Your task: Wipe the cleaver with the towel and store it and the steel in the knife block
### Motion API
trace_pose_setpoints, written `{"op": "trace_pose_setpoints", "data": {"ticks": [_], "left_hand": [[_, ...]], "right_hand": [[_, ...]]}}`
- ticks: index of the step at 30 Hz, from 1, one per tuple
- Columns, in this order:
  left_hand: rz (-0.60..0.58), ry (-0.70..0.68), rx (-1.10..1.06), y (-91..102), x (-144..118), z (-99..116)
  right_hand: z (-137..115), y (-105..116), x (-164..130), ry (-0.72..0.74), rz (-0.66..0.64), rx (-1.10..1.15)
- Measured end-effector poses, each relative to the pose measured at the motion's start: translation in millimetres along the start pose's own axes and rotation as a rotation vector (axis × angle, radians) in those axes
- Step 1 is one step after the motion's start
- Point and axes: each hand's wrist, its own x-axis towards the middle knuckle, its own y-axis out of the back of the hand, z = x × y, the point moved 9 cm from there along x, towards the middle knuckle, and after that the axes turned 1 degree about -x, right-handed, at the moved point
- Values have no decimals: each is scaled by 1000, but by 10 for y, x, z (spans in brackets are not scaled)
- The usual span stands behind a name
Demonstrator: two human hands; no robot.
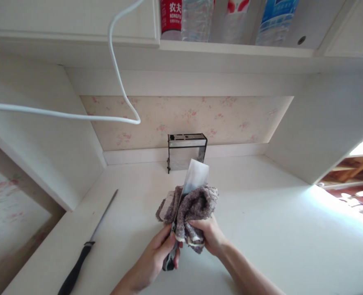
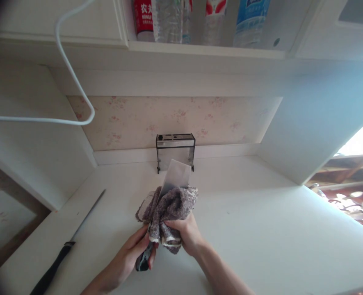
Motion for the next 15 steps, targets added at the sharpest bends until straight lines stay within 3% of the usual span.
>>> {"op": "trace_pose_setpoints", "data": {"ticks": [4, 9, 15], "left_hand": [[40, 31, -20, 79, 20, -33], [87, 41, -33, 160, 25, -29], [14, 122, -58, 121, -15, -62]], "right_hand": [[-74, 69, 23, -15, 25, -35], [-166, 297, 71, 34, 149, -20], [-289, 530, 109, 106, 235, 19]]}}
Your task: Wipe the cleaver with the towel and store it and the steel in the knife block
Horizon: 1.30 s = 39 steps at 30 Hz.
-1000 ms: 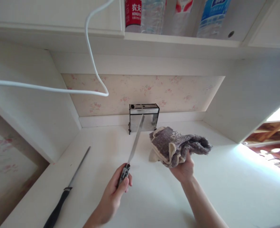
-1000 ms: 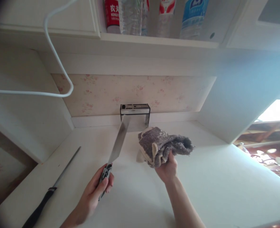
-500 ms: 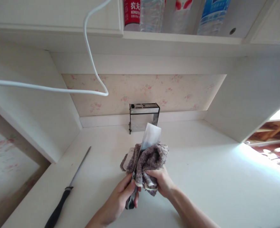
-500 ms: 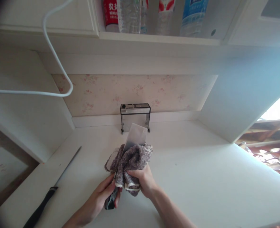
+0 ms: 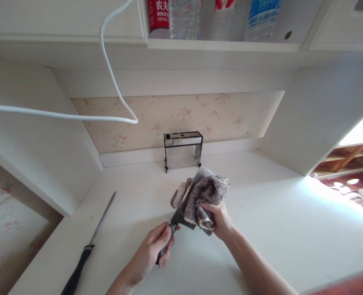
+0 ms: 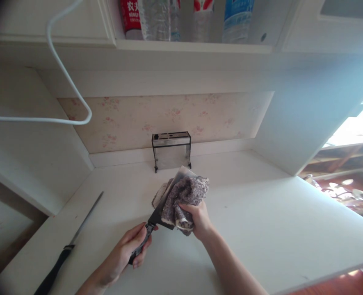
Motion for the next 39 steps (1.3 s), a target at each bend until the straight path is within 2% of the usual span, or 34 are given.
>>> {"op": "trace_pose_setpoints", "data": {"ticks": [5, 12, 24, 28, 34, 37, 39], "left_hand": [[-48, 82, 14, -23, -32, -80], [-69, 150, 66, -35, -38, -122], [-87, 175, 142, -53, -64, -89], [-85, 151, 197, -25, -76, -41], [26, 22, 250, 129, 19, 45], [147, -37, 341, 246, 77, 117], [240, -75, 476, 300, 106, 207]], "right_hand": [[-59, 169, 79, 36, 94, 92], [-119, 300, 132, -12, 193, 210], [-230, 492, 252, 16, 183, 238], [-422, 631, 337, 67, 151, 343], [-776, 1064, 369, 296, 275, 559], [-743, 1123, 349, 304, 312, 562], [-690, 1075, 334, 277, 308, 541]]}}
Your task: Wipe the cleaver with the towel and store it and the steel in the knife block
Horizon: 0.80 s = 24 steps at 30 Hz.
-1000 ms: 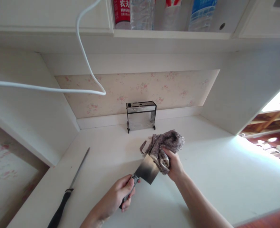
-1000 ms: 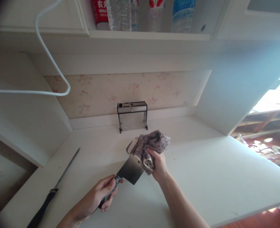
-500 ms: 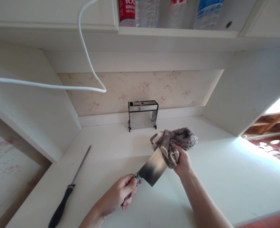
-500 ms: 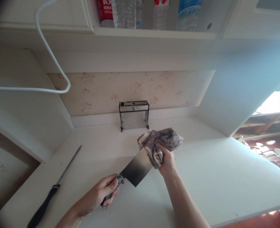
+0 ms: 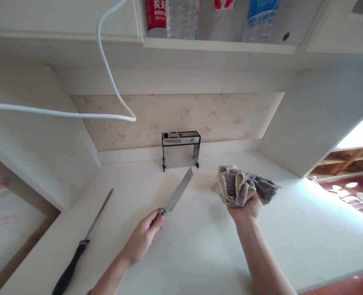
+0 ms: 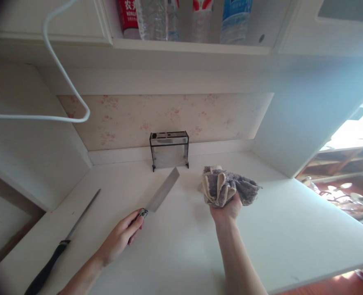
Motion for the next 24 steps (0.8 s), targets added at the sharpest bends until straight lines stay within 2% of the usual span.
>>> {"op": "trace_pose_setpoints", "data": {"ticks": [5, 11, 17, 24], "left_hand": [[204, -129, 456, 59, 95, 263], [285, -113, 892, -148, 203, 316], [235, -122, 1002, -373, 274, 291], [234, -92, 1068, -502, 332, 258]], "right_hand": [[119, -145, -136, -86, -43, 42], [157, -268, -230, -193, -71, 131], [235, -353, -322, -261, -105, 152], [296, -398, -372, -312, -162, 127]]}}
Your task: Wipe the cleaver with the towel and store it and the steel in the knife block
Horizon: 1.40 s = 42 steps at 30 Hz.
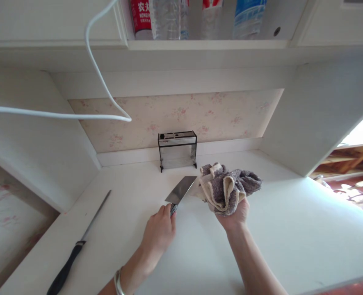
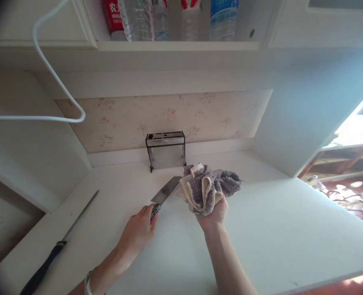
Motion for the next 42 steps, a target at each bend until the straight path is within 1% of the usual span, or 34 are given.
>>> {"op": "trace_pose_setpoints", "data": {"ticks": [7, 10, 14, 19, 23, 27, 30, 33, 36, 38, 39, 41, 42], "left_hand": [[-78, -18, 109, -5, 68, 199], [-93, -53, 129, -13, 108, 312], [-122, -107, 120, -83, 136, 499], [-155, -123, 87, -180, 158, 705], [-167, -111, 45, -243, 183, 764], [-188, -80, -16, -325, 181, 703], [-206, -79, -87, -333, 162, 653], [-195, -97, -199, -237, 136, 597], [-183, -104, -383, -100, 102, 470], [-194, -79, -577, -36, 75, 320], [-197, -42, -680, -14, 61, 213], [-171, 76, -852, 25, 29, -57], [-131, 140, -916, 59, 9, -209]], "right_hand": [[34, 13, -9, -26, 20, -24], [41, 7, -13, -25, 25, -45], [49, -27, -20, -16, -9, -97], [82, -6, -19, -27, -12, -136], [121, -11, -30, -55, -16, -118], [187, -74, -75, -99, -63, -143], [238, -101, -118, -133, -95, -184], [280, -92, -155, -157, -100, -229], [316, -85, -182, -161, -113, -306], [342, -76, -197, -160, -122, -350], [356, -65, -205, -159, -122, -361], [386, -37, -225, -157, -117, -369], [412, -25, -239, -163, -118, -378]]}}
